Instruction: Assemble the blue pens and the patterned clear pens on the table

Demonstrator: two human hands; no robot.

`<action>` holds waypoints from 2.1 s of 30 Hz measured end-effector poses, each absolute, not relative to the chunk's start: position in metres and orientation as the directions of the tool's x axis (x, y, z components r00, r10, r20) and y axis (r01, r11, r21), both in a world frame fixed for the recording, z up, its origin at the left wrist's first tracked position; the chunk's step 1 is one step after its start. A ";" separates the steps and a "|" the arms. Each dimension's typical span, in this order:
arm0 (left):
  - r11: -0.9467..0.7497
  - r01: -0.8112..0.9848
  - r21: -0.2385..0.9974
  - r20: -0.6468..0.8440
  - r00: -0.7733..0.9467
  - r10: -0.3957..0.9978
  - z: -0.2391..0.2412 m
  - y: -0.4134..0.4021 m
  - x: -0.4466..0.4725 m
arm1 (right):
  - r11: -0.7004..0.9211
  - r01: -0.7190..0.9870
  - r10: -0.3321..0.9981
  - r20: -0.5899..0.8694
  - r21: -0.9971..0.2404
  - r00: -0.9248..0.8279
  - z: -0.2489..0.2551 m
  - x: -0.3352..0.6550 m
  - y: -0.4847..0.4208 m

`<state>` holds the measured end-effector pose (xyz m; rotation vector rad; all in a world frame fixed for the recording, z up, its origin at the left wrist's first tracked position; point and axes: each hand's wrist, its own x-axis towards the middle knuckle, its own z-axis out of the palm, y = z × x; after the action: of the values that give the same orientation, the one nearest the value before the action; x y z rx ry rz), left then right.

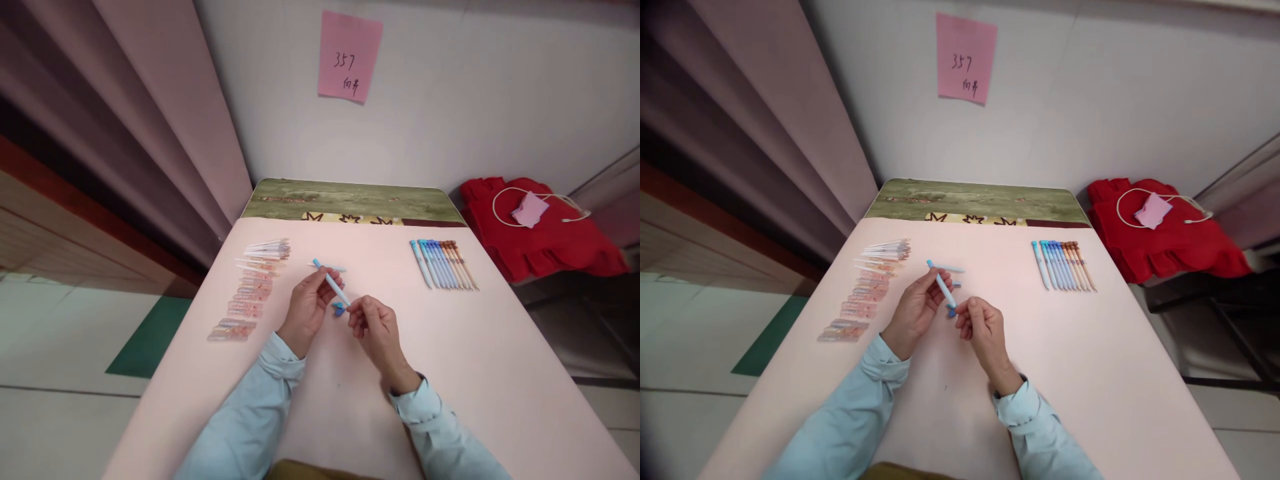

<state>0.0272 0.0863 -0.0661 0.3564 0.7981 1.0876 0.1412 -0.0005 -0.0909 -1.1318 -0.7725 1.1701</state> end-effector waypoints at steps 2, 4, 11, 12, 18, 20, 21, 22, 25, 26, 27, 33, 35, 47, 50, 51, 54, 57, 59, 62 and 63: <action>0.504 -0.624 0.597 -0.439 0.271 0.857 -0.067 0.085 0.029 | -0.013 -0.334 0.971 -0.092 -0.942 0.221 -0.090 0.141 -0.001; 0.534 -0.587 0.608 -0.449 0.301 0.842 -0.066 0.082 0.030 | -0.026 -0.369 0.975 -0.104 -0.929 0.195 -0.089 0.141 0.000; 0.478 -0.480 0.736 -0.368 0.308 0.877 -0.061 0.073 0.034 | -0.136 -0.449 0.981 -0.183 -0.883 0.063 -0.084 0.145 0.001; 0.473 -0.475 0.742 -0.364 0.308 0.879 -0.061 0.073 0.034 | -0.151 -0.456 0.981 -0.191 -0.877 0.042 -0.084 0.145 0.001; 0.448 -0.440 0.778 -0.335 0.312 0.889 -0.059 0.073 0.032 | -0.177 -0.431 0.982 -0.191 -0.885 -0.010 -0.083 0.148 0.001; 0.422 -0.448 0.788 -0.310 0.304 0.901 -0.058 0.073 0.032 | -0.179 -0.405 0.982 -0.187 -0.897 -0.019 -0.083 0.148 0.001; 0.403 -0.460 0.791 -0.296 0.289 0.910 -0.056 0.072 0.032 | -0.180 -0.384 0.982 -0.186 -0.906 -0.021 -0.083 0.148 0.001; 0.381 -0.474 0.794 -0.282 0.267 0.921 -0.055 0.072 0.032 | -0.181 -0.359 0.982 -0.185 -0.915 -0.023 -0.083 0.147 0.000; 0.326 -0.493 0.807 -0.252 0.212 0.944 -0.052 0.072 0.032 | -0.185 -0.290 0.982 -0.187 -0.939 -0.022 -0.082 0.146 0.000; 0.313 -0.491 0.813 -0.245 0.200 0.949 -0.052 0.072 0.033 | -0.184 -0.282 0.982 -0.185 -0.942 -0.021 -0.082 0.145 0.000; 0.304 -0.488 0.818 -0.239 0.192 0.952 -0.052 0.073 0.033 | -0.181 -0.283 0.983 -0.183 -0.942 -0.018 -0.082 0.145 0.000; 0.331 -0.467 0.820 -0.280 0.177 0.944 -0.056 0.072 0.033 | -0.173 -0.306 0.983 -0.185 -0.936 0.011 -0.084 0.142 0.001; 0.360 -0.479 0.800 -0.301 0.198 0.933 -0.057 0.070 0.036 | -0.173 -0.330 0.984 -0.176 -0.928 -0.021 -0.083 0.140 0.000; 0.160 -0.609 0.777 -0.225 -0.033 0.974 -0.051 0.101 0.007 | -0.046 0.156 0.886 0.031 -0.987 0.463 -0.084 0.168 0.007; 0.136 -0.564 0.814 -0.199 -0.051 0.979 -0.049 0.105 0.001 | -0.032 0.355 0.902 0.126 -0.934 0.413 -0.088 0.169 0.007; 0.142 -0.544 0.827 -0.193 -0.037 0.981 -0.049 0.105 0.002 | -0.009 0.421 0.917 0.160 -0.907 0.364 -0.088 0.168 0.006; 0.168 -0.471 0.866 -0.173 0.032 0.984 -0.048 0.100 0.006 | 0.107 0.610 0.952 0.258 -0.785 0.165 -0.089 0.163 0.004; 0.169 -0.398 0.902 -0.152 0.074 0.986 -0.049 0.097 0.009 | 0.243 0.733 0.952 0.303 -0.636 -0.053 -0.089 0.159 0.003; 0.156 -0.356 0.921 -0.134 0.084 0.987 -0.050 0.095 0.010 | 0.291 0.777 0.944 0.301 -0.558 -0.137 -0.090 0.157 0.003; 0.144 -0.306 0.941 -0.108 0.129 0.986 -0.050 0.092 0.012 | 0.296 0.816 0.944 0.282 -0.496 -0.171 -0.092 0.155 0.004; 0.143 -0.293 0.945 -0.101 0.155 0.983 -0.050 0.090 0.014 | 0.296 0.817 0.945 0.279 -0.496 -0.173 -0.092 0.155 0.004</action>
<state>0.0137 0.0904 -0.0498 0.9582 0.9412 1.1496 0.1549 0.0040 -0.0923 -1.5645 -2.0356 0.3144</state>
